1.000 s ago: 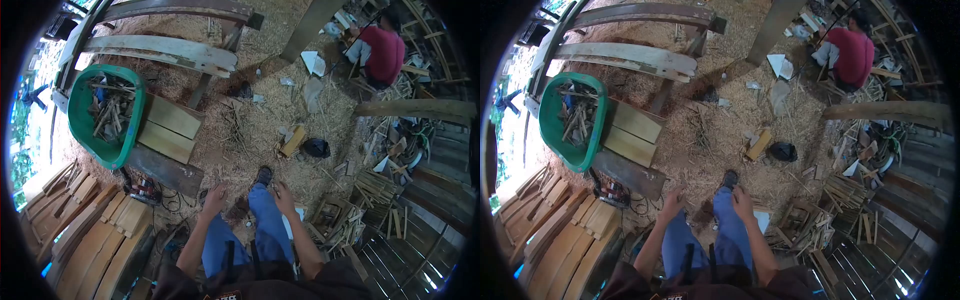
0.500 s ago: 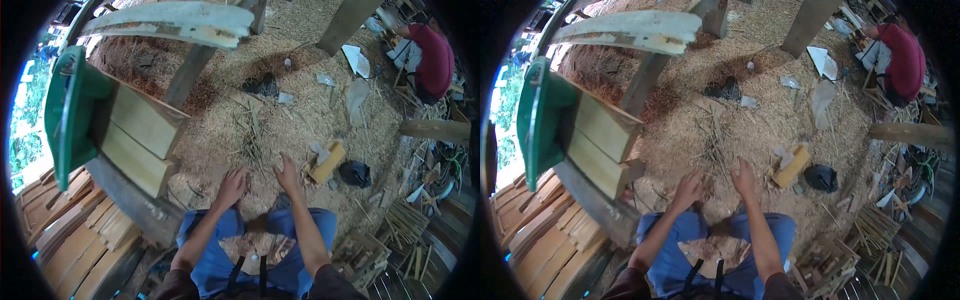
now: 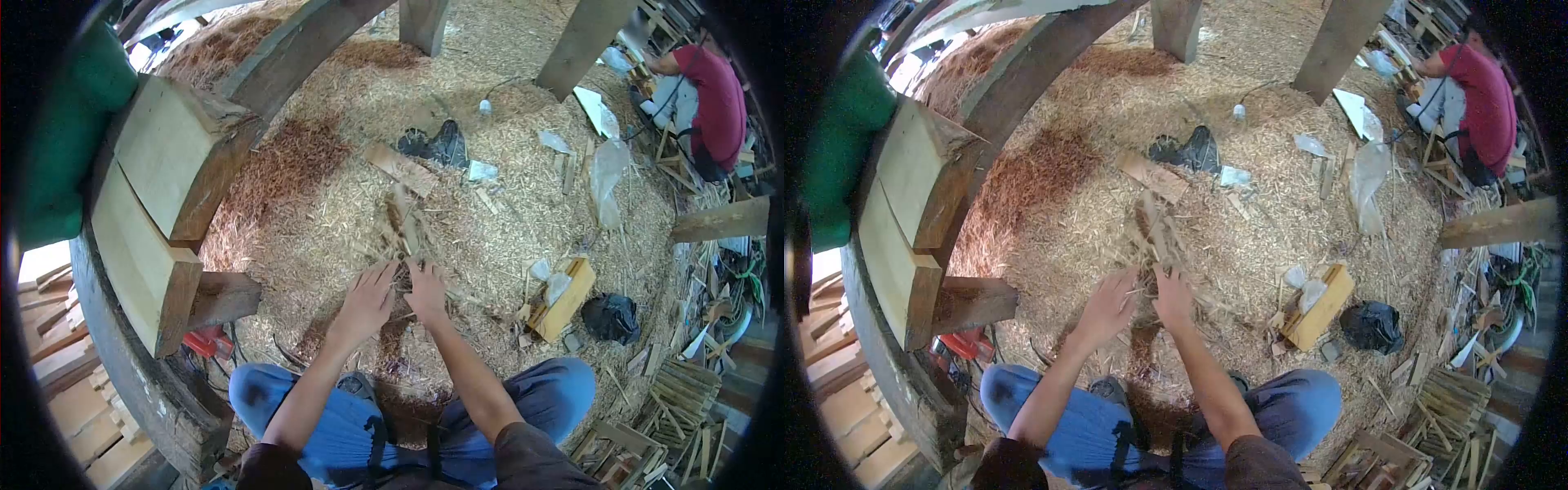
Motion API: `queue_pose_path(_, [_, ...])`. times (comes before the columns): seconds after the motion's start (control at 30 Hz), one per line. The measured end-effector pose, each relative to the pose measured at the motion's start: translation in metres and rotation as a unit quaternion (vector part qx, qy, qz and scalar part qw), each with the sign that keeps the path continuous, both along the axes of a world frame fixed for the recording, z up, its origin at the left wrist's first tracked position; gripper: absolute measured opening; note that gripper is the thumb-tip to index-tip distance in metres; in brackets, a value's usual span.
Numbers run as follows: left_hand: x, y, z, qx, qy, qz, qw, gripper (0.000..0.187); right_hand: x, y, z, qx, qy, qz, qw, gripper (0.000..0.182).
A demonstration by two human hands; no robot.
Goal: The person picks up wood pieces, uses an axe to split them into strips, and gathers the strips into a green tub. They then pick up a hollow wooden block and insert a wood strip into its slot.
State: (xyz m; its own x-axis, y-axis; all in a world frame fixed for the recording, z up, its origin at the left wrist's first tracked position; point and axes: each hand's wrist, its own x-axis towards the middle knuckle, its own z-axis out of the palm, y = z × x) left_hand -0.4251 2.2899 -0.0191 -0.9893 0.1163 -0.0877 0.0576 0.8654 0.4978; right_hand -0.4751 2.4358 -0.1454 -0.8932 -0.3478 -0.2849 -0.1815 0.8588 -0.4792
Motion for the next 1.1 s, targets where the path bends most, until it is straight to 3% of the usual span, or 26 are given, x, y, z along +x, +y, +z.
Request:
queue_pose_path(0.03, [0.001,-0.002,0.0,-0.001,-0.013,0.004,1.0,0.055,-0.001,0.007,-0.002,-0.017,-0.039,0.023,0.999,0.085])
queue_pose_path(0.07, [0.001,-0.003,-0.003,-0.002,-0.025,0.012,1.0,0.054,0.001,0.014,-0.005,-0.008,0.034,0.0,0.999,0.072])
queue_pose_path(0.17, [-0.014,-0.004,-0.002,0.025,-0.015,0.022,0.999,0.054,-0.032,0.045,-0.014,-0.029,0.101,0.04,0.994,0.067])
queue_pose_path(0.2, [-0.017,-0.003,0.002,0.028,-0.014,0.025,0.999,0.054,-0.041,0.056,0.011,-0.035,0.116,0.043,0.992,0.051])
queue_pose_path(0.33, [-0.02,0.009,0.038,0.016,-0.047,-0.016,0.999,0.061,-0.077,0.107,0.083,0.001,0.053,0.105,0.993,0.053])
queue_pose_path(0.4, [-0.027,0.02,0.043,0.014,-0.039,-0.031,0.999,0.064,-0.079,0.126,0.118,0.014,0.125,0.116,0.985,0.054])
queue_pose_path(0.5, [-0.036,0.032,0.022,-0.036,-0.016,-0.04,0.998,0.071,-0.071,0.148,0.111,-0.02,0.179,0.018,0.984,0.047])
queue_pose_path(0.57, [-0.041,0.032,0.005,0.028,-0.072,-0.04,0.996,0.075,-0.075,0.147,0.106,-0.003,0.122,-0.021,0.992,0.044])
queue_pose_path(0.67, [-0.03,0.03,-0.029,0.054,-0.088,-0.002,0.995,0.078,-0.067,0.154,0.082,-0.061,0.173,-0.048,0.982,0.044])
queue_pose_path(0.77, [-0.036,0.038,-0.037,0.065,-0.139,-0.036,0.988,0.083,-0.076,0.151,0.08,-0.095,0.192,-0.029,0.976,0.044])
queue_pose_path(0.87, [-0.045,0.046,-0.03,0.072,-0.072,-0.053,0.993,0.086,-0.083,0.148,0.077,-0.076,0.173,-0.03,0.982,0.042])
queue_pose_path(0.93, [-0.049,0.043,-0.024,0.066,-0.092,-0.054,0.992,0.087,-0.092,0.149,0.087,-0.067,0.175,-0.015,0.982,0.042])
queue_pose_path(1.1, [-0.051,0.043,-0.02,0.075,-0.113,-0.051,0.989,0.091,-0.106,0.169,0.107,0.008,0.25,-0.105,0.963,0.043])
